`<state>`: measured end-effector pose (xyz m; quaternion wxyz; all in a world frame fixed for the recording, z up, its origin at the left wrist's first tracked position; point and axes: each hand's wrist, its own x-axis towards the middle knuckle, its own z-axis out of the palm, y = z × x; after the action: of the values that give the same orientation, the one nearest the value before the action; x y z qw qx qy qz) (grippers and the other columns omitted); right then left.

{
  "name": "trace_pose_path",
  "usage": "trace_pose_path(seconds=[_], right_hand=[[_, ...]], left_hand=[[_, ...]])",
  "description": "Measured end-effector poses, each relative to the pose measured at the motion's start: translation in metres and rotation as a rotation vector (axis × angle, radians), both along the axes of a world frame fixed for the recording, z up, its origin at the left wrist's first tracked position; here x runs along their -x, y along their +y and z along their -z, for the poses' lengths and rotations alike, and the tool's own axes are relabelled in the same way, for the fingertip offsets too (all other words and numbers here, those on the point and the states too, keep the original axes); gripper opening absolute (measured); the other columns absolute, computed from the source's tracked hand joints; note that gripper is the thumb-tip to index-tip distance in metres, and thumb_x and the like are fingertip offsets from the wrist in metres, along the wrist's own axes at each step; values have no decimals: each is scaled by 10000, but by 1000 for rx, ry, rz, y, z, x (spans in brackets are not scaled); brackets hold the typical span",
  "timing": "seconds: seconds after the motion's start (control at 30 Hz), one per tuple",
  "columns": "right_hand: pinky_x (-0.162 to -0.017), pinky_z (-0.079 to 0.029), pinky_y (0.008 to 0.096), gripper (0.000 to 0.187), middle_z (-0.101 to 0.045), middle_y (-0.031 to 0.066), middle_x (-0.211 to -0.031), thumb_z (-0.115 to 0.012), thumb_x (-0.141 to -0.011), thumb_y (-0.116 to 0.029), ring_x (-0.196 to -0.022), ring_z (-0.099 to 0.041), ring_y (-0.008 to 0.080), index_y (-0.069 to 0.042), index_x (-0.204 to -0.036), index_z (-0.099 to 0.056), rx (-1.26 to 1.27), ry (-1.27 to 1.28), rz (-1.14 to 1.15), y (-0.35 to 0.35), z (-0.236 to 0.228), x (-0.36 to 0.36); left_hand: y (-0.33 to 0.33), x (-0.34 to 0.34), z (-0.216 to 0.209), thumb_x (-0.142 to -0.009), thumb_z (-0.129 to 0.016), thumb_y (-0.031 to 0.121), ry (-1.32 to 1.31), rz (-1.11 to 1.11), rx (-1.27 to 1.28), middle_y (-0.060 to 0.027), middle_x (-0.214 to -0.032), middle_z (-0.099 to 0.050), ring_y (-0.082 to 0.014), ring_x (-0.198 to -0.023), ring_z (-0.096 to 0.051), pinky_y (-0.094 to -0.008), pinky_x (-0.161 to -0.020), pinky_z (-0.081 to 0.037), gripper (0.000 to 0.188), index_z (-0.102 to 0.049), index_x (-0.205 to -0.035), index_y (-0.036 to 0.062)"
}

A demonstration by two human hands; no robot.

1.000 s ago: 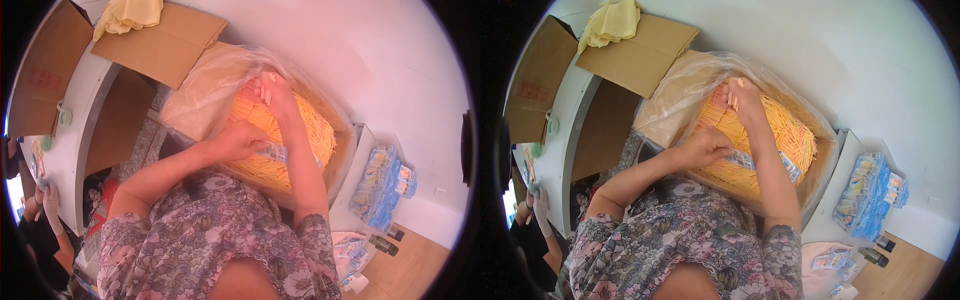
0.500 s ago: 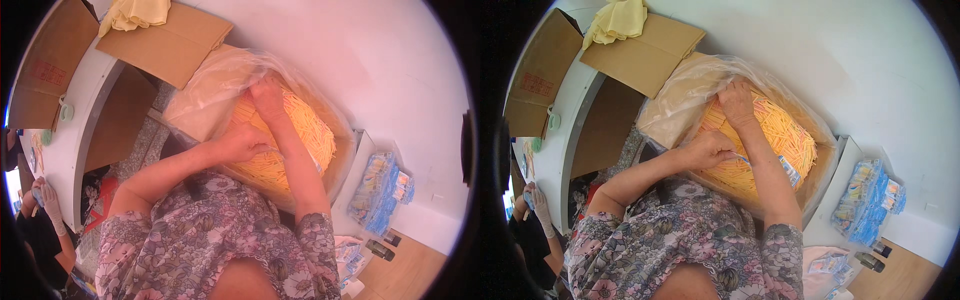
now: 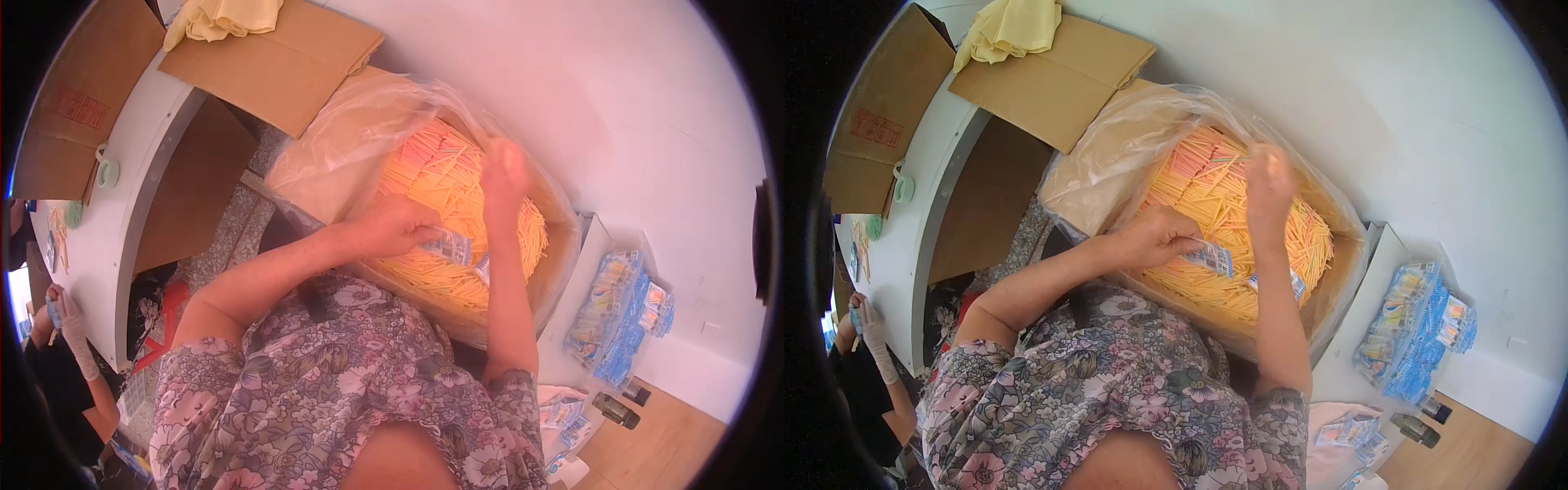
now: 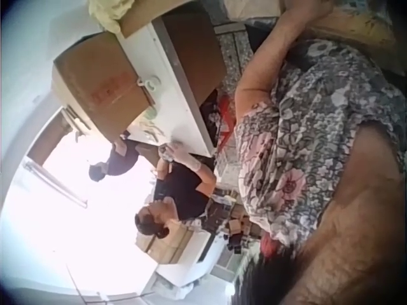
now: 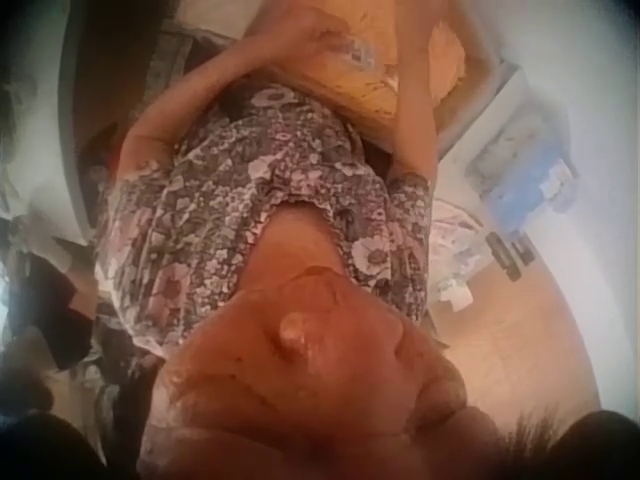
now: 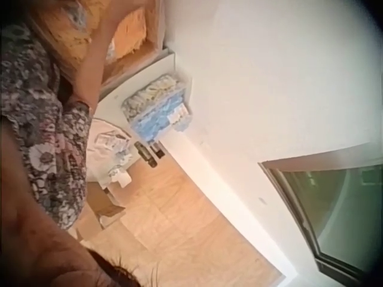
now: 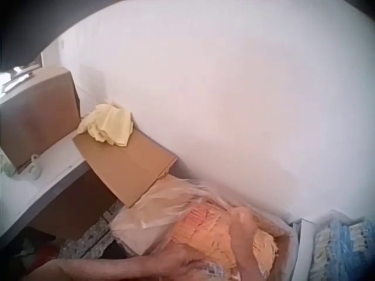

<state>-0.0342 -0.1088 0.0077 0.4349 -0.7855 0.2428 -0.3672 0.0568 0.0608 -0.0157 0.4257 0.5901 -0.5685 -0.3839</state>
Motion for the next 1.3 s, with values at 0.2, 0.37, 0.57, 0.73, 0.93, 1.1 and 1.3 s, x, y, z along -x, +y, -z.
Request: trace_pose_path(seconds=[0.2, 0.37, 0.57, 0.73, 0.93, 1.1, 1.3], right_hand=[[-598, -466, 281, 208, -580, 77, -712, -479, -968, -246, -852, -605, 192, -50, -907, -510, -901, -265, 6, 42, 11, 38], [-1025, -344, 409, 223, -635, 229, -950, -436, -982, -261, -1210, -463, 291, -54, -917, -487, -767, -279, -98, 62, 10, 34], [-942, -368, 346, 319, -611, 136, -999, -430, -979, -327, -1086, -505, 198, -39, -913, -549, -526, -136, -212, 51, 0, 65], [-607, -436, 239, 222, -585, 6, -757, -528, -906, -249, -665, -527, 83, -37, -891, -595, -163, 142, 4, 61, -30, 93], [-500, -437, 315, 231, -527, 110, -544, -684, -794, -176, -476, -519, 174, -21, -701, -540, -71, 123, 344, 74, -16, 102], [-520, -455, 344, 147, -603, 131, -625, -660, -791, -156, -547, -582, 255, -38, -733, -596, 108, 488, 399, 57, -2, 152], [-539, -462, 371, 122, -624, 167, -686, -650, -775, -144, -586, -602, 281, -34, -725, -631, 270, 810, 223, 65, 14, 166]], left_hand=[[-9, 4, 1, -856, -629, 98, 310, 51, 215, -74, -1036, -582, -153, -901, -575, -279, -748, -470, 125, -645, -916, -11], [-14, 13, -16, -815, -648, 62, 504, 159, 22, -91, -988, -588, -158, -897, -586, -280, -747, -475, 112, -666, -914, 12], [-18, 25, -17, -777, -676, 37, 361, 125, 79, -77, -772, -603, -163, -775, -609, -271, -702, -476, 110, -675, -886, 19], [-23, 31, -19, -775, -682, 32, 101, 214, 158, -94, -808, -621, -193, -789, -617, -271, -704, -477, 81, -664, -852, 14], [-27, 49, -12, -802, -654, 34, 136, 245, 311, -88, -855, -646, -192, -767, -614, -268, -693, -475, 108, -658, -906, 7], [-27, 41, -17, -906, -571, 99, 496, 158, -65, -19, -835, -654, -81, -760, -577, -241, -700, -473, 137, -641, -952, -9], [-39, 45, -23, -901, -593, 132, 745, 169, -222, -2, -847, -649, -49, -766, -572, -222, -698, -472, 158, -645, -970, 0]])
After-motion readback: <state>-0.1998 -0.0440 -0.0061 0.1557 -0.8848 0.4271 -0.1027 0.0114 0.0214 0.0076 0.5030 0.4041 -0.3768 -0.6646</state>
